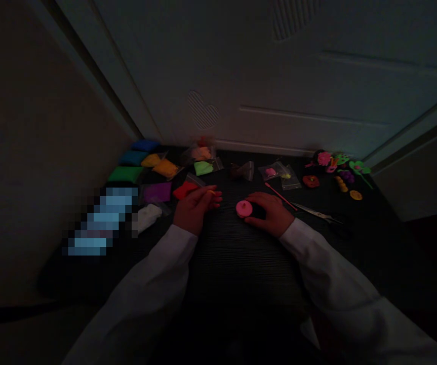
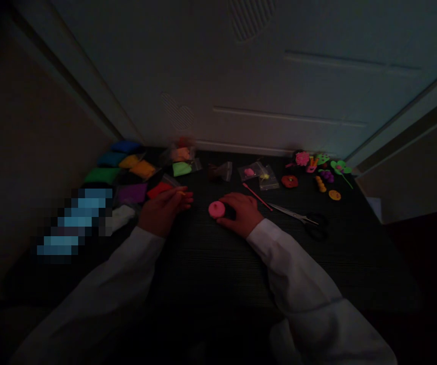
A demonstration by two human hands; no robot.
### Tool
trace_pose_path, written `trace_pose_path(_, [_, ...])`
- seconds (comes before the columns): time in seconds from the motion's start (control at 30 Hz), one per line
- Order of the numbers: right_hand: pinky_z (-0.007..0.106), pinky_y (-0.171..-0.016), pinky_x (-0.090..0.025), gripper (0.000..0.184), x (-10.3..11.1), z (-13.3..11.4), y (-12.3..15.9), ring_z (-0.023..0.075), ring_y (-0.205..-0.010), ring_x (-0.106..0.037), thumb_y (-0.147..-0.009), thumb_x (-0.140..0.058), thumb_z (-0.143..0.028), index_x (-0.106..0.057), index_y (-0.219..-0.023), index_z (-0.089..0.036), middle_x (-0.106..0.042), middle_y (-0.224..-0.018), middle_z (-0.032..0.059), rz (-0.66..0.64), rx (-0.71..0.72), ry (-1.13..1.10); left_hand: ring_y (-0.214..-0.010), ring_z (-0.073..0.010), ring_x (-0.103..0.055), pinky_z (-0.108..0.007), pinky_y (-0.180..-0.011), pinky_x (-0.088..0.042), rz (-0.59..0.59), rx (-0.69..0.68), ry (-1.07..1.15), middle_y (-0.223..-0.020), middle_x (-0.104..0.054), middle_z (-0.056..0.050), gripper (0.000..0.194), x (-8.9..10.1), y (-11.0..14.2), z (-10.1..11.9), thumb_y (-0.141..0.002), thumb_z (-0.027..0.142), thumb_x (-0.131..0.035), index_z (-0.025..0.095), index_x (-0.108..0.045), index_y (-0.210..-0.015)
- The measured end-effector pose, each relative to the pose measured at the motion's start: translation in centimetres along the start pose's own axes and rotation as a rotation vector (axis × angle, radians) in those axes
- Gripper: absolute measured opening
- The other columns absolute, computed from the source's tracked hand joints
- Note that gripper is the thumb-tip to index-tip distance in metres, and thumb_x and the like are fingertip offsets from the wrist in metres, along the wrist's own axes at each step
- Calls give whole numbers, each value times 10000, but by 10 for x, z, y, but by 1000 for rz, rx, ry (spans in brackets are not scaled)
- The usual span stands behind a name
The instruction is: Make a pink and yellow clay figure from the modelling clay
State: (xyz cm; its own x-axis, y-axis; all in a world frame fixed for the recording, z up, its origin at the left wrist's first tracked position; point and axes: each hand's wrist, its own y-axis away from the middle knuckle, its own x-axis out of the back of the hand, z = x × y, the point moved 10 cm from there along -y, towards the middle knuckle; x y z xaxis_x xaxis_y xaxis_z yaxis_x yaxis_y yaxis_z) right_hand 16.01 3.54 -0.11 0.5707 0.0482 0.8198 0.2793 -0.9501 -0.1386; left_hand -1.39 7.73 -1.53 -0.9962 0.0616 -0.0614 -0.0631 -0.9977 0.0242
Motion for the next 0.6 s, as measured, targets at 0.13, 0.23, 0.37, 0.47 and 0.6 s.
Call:
trace_pose_path(0.13, [492,-953,-298,524,0,0,0,251,-1147,-443,-655,-631,-426,-530,-1115,-197,-542,-1195,96,-4,-6,-6,-610,-121,-615,-256,-588,-516,-1,29,-48,-716,-674,-37,238,0,1,2,-654,310,-649,129,-633,-807])
trace_pose_path(0.23, [504,-959,-290,529,-2,1,0,259,-1156,-435,-650,-636,-421,-531,-1118,-198,-541,-1195,99,-10,-10,-19,-514,-96,-577,-225,-537,-487,9,39,-100,-606,-649,1,156,0,3,7,-598,244,-695,135,-619,-679])
trace_pose_path(0.37, [510,-965,-297,567,0,2,1,268,-1162,-434,-638,-646,-425,-519,-1140,-193,-517,-1220,116,-18,-12,-56,-483,-87,-551,-209,-503,-451,31,21,-140,-561,-631,18,171,2,4,11,-552,230,-724,149,-578,-587])
trace_pose_path(0.47, [468,-980,-320,606,8,2,2,254,-1167,-438,-627,-659,-426,-506,-1164,-190,-483,-1258,122,-24,-6,-102,-477,-88,-542,-211,-496,-444,45,5,-135,-566,-632,13,160,4,3,11,-589,261,-700,152,-588,-624])
trace_pose_path(0.6, [432,-1006,-316,499,26,2,5,226,-1158,-457,-662,-637,-410,-551,-1110,-208,-522,-1223,99,16,-27,-180,-574,-110,-587,-245,-577,-487,39,-14,-103,-740,-677,-47,251,3,2,11,-696,335,-604,133,-644,-839])
